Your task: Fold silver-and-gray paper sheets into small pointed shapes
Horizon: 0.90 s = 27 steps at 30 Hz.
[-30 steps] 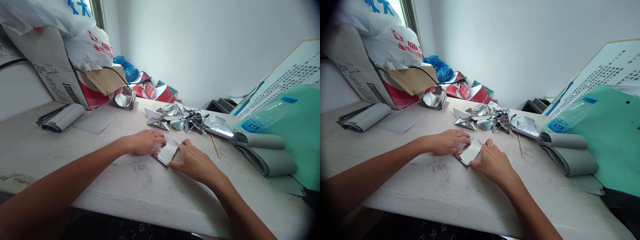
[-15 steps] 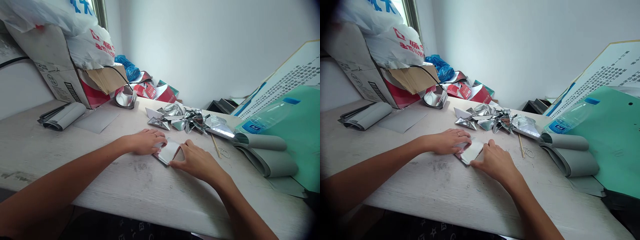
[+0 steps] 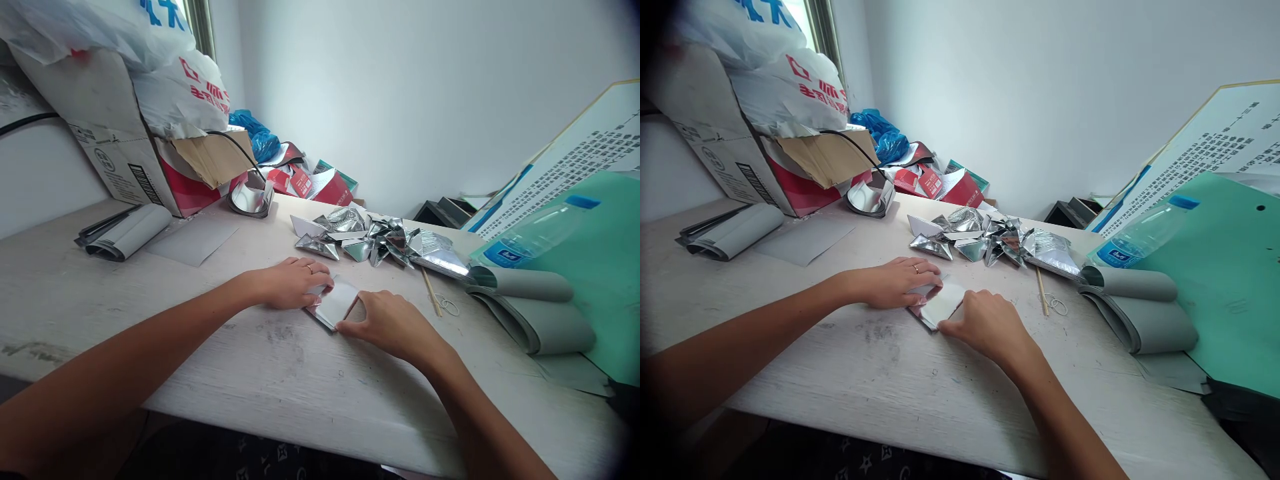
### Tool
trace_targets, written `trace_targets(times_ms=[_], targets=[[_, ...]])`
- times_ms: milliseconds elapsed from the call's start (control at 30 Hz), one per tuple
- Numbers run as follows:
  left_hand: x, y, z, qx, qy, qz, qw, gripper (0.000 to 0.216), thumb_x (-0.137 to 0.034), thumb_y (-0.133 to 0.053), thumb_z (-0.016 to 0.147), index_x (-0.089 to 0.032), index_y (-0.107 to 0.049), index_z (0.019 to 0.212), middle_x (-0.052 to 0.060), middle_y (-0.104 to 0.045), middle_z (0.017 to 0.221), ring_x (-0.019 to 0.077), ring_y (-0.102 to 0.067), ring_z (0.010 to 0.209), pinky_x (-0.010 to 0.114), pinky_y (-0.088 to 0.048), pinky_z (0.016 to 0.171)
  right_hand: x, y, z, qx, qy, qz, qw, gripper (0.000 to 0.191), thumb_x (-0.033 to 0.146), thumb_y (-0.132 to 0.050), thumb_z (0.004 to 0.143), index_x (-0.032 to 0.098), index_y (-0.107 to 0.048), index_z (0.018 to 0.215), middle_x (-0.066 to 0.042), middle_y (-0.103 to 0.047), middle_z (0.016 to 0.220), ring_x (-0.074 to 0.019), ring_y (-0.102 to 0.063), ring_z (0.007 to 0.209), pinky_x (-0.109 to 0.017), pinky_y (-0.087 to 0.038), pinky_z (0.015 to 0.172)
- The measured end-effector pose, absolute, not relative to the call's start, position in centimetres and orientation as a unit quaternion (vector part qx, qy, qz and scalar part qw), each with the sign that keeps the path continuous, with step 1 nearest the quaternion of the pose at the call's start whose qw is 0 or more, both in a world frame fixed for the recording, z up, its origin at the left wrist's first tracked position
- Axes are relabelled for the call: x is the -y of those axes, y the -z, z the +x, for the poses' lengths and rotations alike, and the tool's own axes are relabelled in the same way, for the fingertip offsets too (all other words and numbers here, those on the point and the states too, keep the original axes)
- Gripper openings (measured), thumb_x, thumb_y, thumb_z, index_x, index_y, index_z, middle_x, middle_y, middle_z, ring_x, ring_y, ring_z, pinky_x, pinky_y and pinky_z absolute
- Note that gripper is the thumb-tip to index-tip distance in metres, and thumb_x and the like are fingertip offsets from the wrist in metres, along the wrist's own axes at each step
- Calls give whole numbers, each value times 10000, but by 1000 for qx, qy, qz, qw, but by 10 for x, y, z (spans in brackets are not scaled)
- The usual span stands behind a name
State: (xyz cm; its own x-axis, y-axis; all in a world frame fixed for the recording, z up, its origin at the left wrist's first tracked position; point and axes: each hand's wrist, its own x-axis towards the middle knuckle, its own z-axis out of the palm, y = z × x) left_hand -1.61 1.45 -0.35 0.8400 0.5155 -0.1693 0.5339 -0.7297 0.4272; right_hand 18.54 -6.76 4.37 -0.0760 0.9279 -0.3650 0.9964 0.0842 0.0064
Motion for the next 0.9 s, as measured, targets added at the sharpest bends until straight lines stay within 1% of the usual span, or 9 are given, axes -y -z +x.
trace_targets(times_ms=[133,267,467,600,700,767,833,900], targets=[[-15,4,-17,-279,10,929,242,386,-400,-478,967,-321,-530,1342,26,-433,1521,289,-365,1403,484,-281,1145,69,-41,185,-727,108,662,147,520,689,-660,737,184,-702,851,-143,-726,929,-301,-664,780,-329,-333,565],[-14,4,-16,-279,10,929,244,369,-405,-477,968,-320,-541,1321,29,-428,1527,292,-358,1409,481,-276,1149,70,-42,184,-730,100,657,162,604,754,-667,700,183,-695,894,-142,-729,966,-321,-672,825,-334,-349,585],[-14,4,-17,-279,17,933,228,388,-402,-477,967,-311,-525,1341,50,-416,1542,302,-344,1426,503,-271,1157,70,-44,183,-729,104,654,172,634,773,-646,715,178,-687,930,-127,-731,971,-333,-673,837,-346,-351,586],[-15,4,-18,-265,16,938,224,426,-444,-492,958,-301,-513,1359,66,-412,1545,308,-325,1439,517,-268,1158,70,-44,184,-728,107,656,166,637,759,-674,705,172,-687,951,-127,-730,978,-335,-671,852,-345,-360,594],[-15,4,-19,-261,17,938,229,429,-453,-499,955,-300,-519,1355,66,-420,1540,310,-329,1436,522,-272,1155,70,-45,186,-723,117,661,164,608,735,-666,739,171,-692,964,-134,-729,998,-334,-668,859,-342,-364,600],[-16,5,-19,-262,13,937,231,426,-454,-502,955,-301,-523,1352,66,-422,1538,311,-332,1434,522,-269,1157,68,-46,189,-715,120,672,153,559,708,-662,768,174,-698,928,-135,-728,978,-326,-662,850,-340,-367,603],[-15,5,-18,-262,9,937,230,412,-447,-507,956,-300,-532,1340,67,-415,1544,309,-334,1432,521,-265,1158,67,-49,191,-720,138,673,104,421,603,-670,819,184,-696,853,-109,-724,915,-285,-650,810,-332,-380,611],[-14,5,-18,-262,8,938,226,406,-435,-516,954,-293,-535,1334,72,-406,1550,310,-338,1427,523,-268,1155,68,-56,191,-749,206,629,6,255,442,-649,877,196,-680,819,-63,-709,857,-220,-633,769,-312,-419,643]])
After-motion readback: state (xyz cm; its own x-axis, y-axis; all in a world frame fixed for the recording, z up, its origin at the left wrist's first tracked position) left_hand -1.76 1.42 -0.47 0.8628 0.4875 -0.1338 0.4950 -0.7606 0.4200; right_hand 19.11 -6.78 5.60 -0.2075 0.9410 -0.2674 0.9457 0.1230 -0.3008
